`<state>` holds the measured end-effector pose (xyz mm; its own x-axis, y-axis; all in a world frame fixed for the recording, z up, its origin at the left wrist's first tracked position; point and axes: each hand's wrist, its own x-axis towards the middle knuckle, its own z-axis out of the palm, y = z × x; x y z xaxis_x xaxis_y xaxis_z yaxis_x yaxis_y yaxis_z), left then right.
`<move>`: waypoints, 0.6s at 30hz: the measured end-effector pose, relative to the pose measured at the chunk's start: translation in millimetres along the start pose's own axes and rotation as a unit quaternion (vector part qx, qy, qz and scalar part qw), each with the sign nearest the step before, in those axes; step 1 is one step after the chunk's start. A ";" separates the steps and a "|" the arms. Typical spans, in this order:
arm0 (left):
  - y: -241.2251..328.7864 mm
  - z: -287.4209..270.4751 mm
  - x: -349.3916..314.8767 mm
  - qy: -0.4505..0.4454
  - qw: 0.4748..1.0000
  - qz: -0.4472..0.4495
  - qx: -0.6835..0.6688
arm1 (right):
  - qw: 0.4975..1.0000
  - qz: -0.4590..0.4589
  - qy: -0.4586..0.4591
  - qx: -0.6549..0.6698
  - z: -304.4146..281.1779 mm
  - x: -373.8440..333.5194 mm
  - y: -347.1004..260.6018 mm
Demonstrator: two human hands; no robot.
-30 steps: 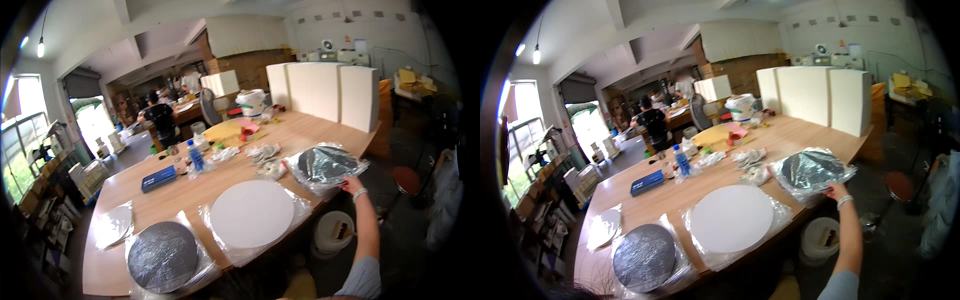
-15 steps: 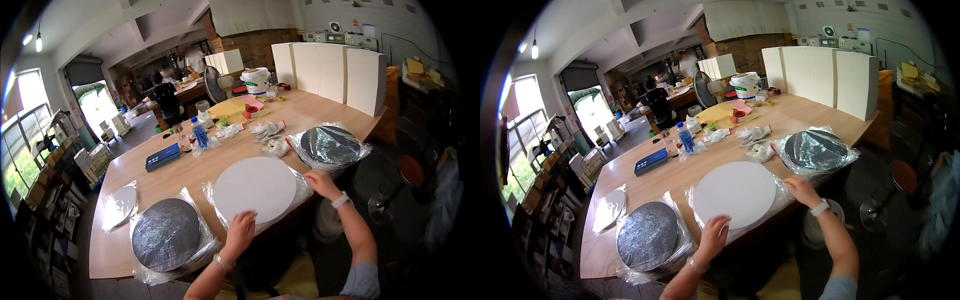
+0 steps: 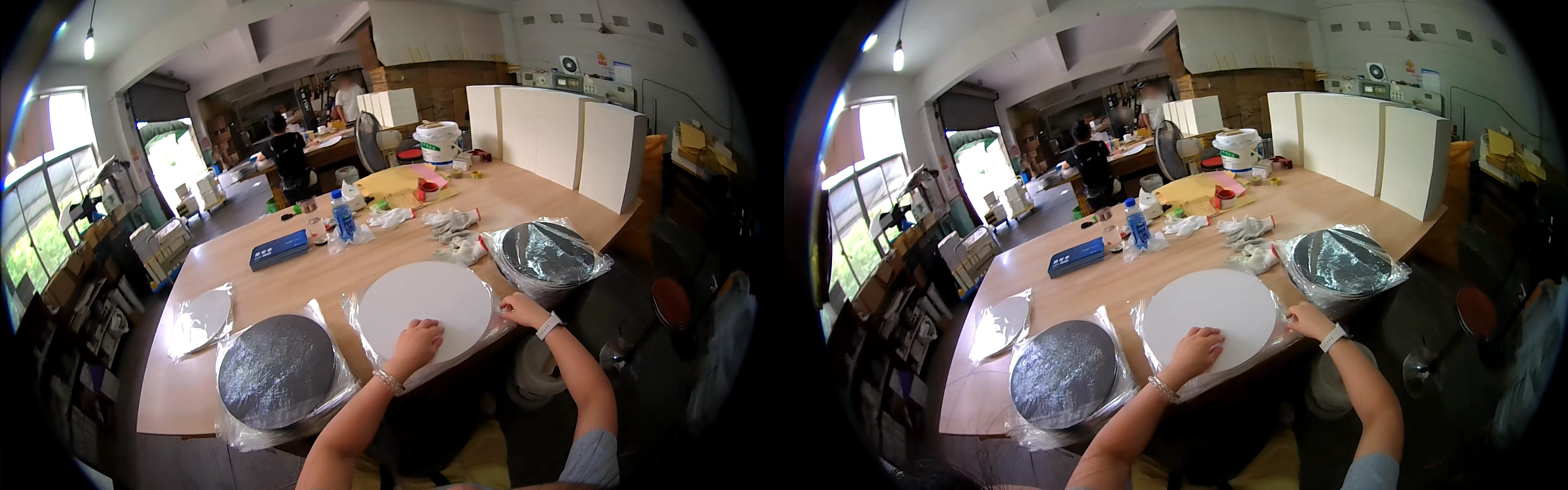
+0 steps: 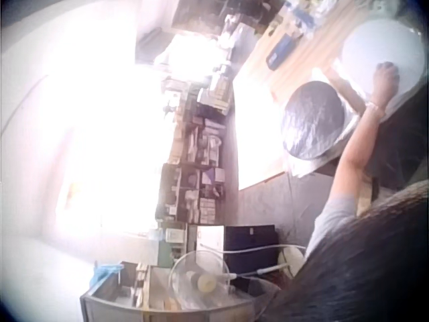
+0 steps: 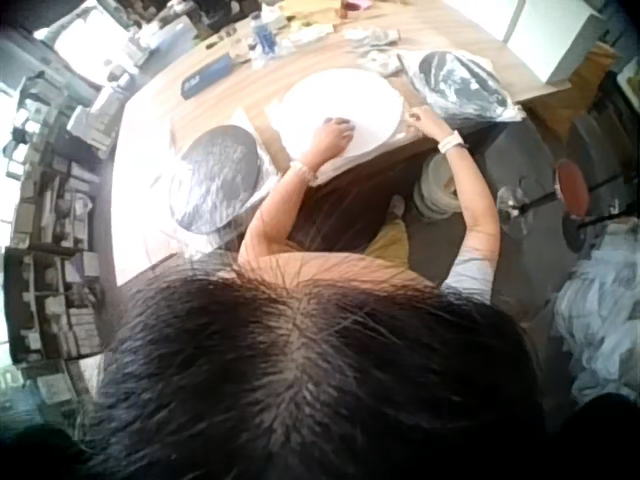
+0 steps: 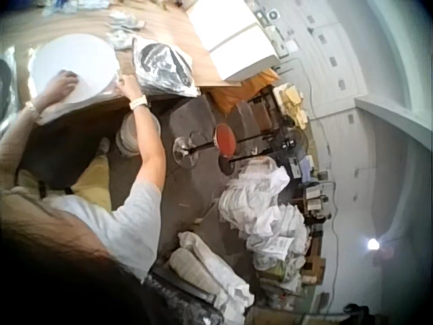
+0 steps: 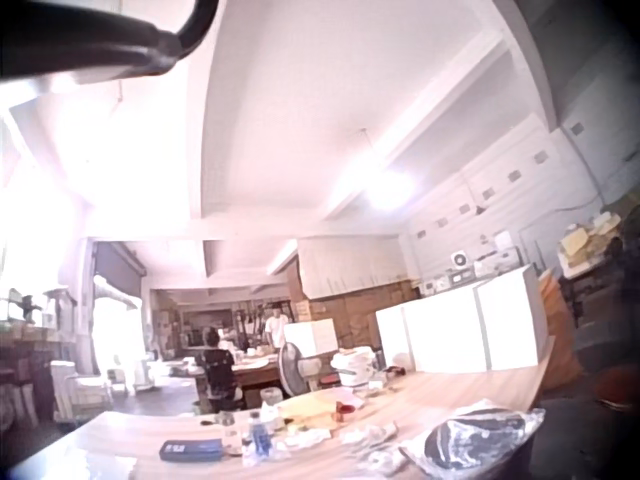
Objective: The person wraps round plates in clear plastic film at a workbench. They handle both white and black plates, peeling the film from a roll and smoothing it over the surface of each plate. The wrapped plates are stacked on the table as the process continues.
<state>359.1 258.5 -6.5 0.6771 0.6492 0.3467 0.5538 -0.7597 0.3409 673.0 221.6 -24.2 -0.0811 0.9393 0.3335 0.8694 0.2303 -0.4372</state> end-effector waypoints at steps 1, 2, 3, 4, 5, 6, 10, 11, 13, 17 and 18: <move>2.4 3.7 -0.5 0.007 1.000 0.002 0.003 | 0.999 0.019 -0.026 0.002 -0.8 2.8 -0.8; 5.8 8.8 0.0 0.013 1.000 0.005 0.005 | 0.998 0.038 -0.052 0.004 -1.2 4.1 -1.9; 6.7 9.0 3.3 0.022 1.000 0.010 0.013 | 1.000 0.022 -0.016 0.003 -1.9 6.9 -4.2; 15.3 2.5 2.7 0.000 1.000 -0.007 0.014 | 1.000 0.008 0.017 0.002 -2.3 5.4 -6.6; 26.0 -4.3 0.5 -0.023 0.999 -0.024 0.015 | 0.999 -0.005 0.051 0.001 -3.7 3.9 -9.0; 33.3 -9.4 -2.4 -0.046 0.998 -0.045 0.013 | 0.997 -0.018 0.076 0.021 -8.9 1.5 -16.4; 31.3 -11.2 -1.9 -0.062 0.996 -0.066 0.007 | 0.980 -0.086 0.147 0.101 -23.2 -3.7 -28.8; 32.4 -13.7 -1.0 -0.068 0.995 -0.065 0.022 | 0.974 -0.074 0.158 0.145 -24.2 -8.2 -30.1; 40.6 -10.6 0.8 -0.089 0.993 -0.058 0.044 | 0.957 -0.129 0.224 0.131 -26.6 -18.9 -30.5; 39.1 -16.9 -6.4 -0.094 0.993 -0.065 0.026 | 0.948 -0.186 0.259 -0.007 -29.9 -32.7 -48.4; 42.1 -10.4 -6.6 -0.076 0.995 -0.062 0.028 | 0.961 -0.175 0.209 -0.044 -31.7 -36.2 -45.2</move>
<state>372.9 222.6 14.7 0.6653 0.7275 0.1676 0.6603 -0.6781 0.3228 652.1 169.1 9.9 -0.1894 0.6204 0.7611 0.8635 0.4742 -0.1716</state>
